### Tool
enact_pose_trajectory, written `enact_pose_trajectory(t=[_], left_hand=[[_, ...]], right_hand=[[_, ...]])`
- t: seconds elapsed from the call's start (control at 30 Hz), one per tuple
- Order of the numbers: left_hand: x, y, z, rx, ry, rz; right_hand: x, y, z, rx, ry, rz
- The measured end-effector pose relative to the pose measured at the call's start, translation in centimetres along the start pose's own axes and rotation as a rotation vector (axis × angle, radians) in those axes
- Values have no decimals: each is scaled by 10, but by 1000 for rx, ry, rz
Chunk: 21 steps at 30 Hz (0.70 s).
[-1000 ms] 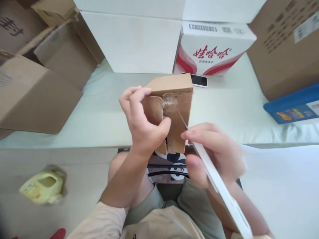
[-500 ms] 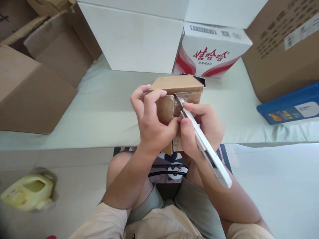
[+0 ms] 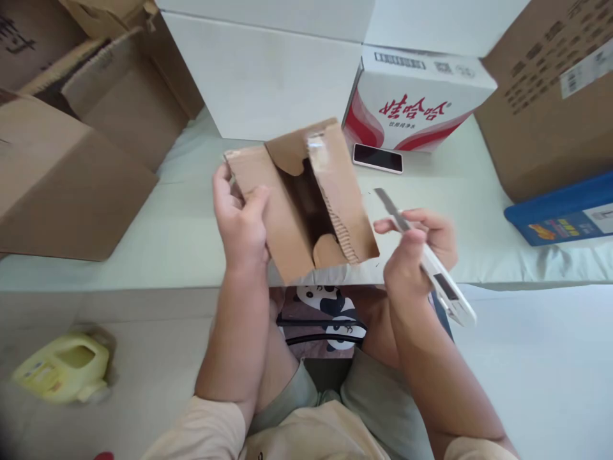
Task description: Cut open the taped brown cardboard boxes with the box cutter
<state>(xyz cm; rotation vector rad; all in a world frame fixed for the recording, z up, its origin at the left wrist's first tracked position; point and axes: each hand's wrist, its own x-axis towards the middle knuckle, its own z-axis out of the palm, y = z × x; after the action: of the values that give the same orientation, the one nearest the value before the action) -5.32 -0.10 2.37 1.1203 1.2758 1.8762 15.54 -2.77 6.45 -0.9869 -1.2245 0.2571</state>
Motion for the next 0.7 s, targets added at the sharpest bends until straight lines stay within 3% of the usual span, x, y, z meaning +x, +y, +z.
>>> enact_pose_trajectory(t=[0.1,0.17,0.27,0.37,0.47,0.53,0.6,0.7], left_hand=[[23,-40,-26,25,103,-154],[31,-54,-34,-60,140,-321],[34,-59,-33,-201,169,-494],[31,-54,-26,-103,169,-586],[23,-49,-24,295,117,-432],[14,-46,-25,493,3,-275],[4,-45,-25,463,-126,-249],[-7,-46,-23,186,-236,-300]], right_hand=[[-6,30,-10,-141,59,142],[-16,53,-15,-259,-39,319],[-37,86,-18,-138,-240,540],[-51,108,-17,-12,-346,557],[-54,119,-19,-7,-399,480],[-53,124,-20,7,-409,467],[-50,127,-20,51,-416,480],[-45,128,-15,118,-446,530]])
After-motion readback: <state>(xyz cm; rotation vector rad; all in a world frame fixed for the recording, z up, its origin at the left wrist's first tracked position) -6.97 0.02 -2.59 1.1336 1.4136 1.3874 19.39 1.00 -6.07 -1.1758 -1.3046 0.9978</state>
